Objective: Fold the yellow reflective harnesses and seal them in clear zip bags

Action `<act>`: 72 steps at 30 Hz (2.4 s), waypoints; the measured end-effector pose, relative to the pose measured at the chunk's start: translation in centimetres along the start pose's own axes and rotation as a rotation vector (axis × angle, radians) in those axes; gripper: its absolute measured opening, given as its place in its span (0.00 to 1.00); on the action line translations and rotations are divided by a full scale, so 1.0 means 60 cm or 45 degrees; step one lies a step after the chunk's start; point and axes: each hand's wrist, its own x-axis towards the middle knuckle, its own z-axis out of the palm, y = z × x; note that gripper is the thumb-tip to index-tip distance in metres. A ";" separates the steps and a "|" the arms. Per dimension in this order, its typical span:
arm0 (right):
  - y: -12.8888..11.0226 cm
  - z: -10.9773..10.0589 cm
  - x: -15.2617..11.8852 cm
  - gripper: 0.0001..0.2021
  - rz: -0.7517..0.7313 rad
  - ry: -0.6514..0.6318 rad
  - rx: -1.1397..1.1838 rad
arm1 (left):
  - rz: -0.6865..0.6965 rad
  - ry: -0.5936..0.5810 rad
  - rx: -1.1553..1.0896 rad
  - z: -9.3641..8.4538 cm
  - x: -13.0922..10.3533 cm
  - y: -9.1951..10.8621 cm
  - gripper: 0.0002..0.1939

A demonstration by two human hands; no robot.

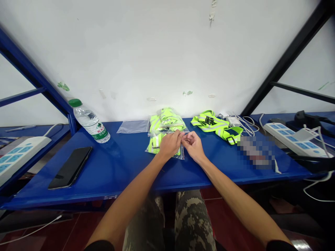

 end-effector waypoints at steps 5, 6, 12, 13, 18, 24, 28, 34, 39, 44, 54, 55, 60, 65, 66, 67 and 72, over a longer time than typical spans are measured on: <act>-0.001 0.000 -0.001 0.21 -0.026 0.012 -0.023 | -0.036 0.016 -0.058 0.001 0.000 0.000 0.18; -0.001 0.000 -0.001 0.21 -0.029 0.019 -0.027 | -0.044 0.019 -0.068 0.001 0.000 0.000 0.18; -0.002 0.002 0.000 0.23 -0.029 0.060 -0.001 | -0.047 0.023 -0.083 -0.002 -0.001 0.003 0.20; -0.002 0.002 -0.001 0.23 -0.029 0.062 -0.001 | -0.046 0.027 -0.087 -0.003 -0.002 0.004 0.19; -0.008 0.004 -0.002 0.22 -0.029 0.068 -0.016 | -0.040 0.035 -0.122 -0.008 -0.004 0.006 0.19; -0.008 0.001 0.000 0.23 -0.024 0.072 -0.023 | -0.056 0.006 -0.100 -0.008 -0.004 0.008 0.20; -0.010 0.002 -0.001 0.22 -0.030 0.073 -0.022 | -0.065 -0.003 -0.103 -0.008 -0.004 0.008 0.20; -0.010 0.001 0.001 0.23 -0.012 0.087 -0.010 | -0.051 -0.011 -0.135 -0.008 -0.005 0.010 0.19; -0.012 0.001 0.001 0.24 -0.020 0.083 -0.018 | -0.057 -0.016 -0.143 -0.008 -0.005 0.012 0.19; -0.015 0.002 0.001 0.22 -0.018 0.069 -0.001 | -0.060 -0.022 -0.157 -0.010 -0.006 0.013 0.18; -0.014 0.001 0.003 0.24 -0.023 0.118 -0.013 | -0.063 -0.030 -0.155 -0.009 -0.006 0.014 0.18; -0.015 0.000 0.003 0.24 -0.013 0.125 -0.016 | -0.061 -0.024 -0.167 -0.009 -0.006 0.013 0.18; -0.017 -0.001 0.003 0.22 0.012 0.153 -0.048 | -0.092 0.008 -0.232 -0.008 -0.007 0.012 0.18; -0.020 0.000 0.004 0.24 0.000 0.130 -0.033 | -0.095 0.030 -0.280 -0.008 -0.006 0.011 0.19; -0.021 0.000 0.004 0.24 0.002 0.120 -0.026 | -0.092 0.033 -0.281 -0.008 -0.006 0.011 0.18; -0.021 0.001 0.004 0.24 0.005 0.111 -0.018 | -0.088 0.037 -0.280 -0.007 -0.006 0.011 0.18; -0.022 -0.001 0.004 0.19 -0.004 0.111 -0.005 | -0.077 0.033 -0.271 -0.009 -0.007 0.012 0.18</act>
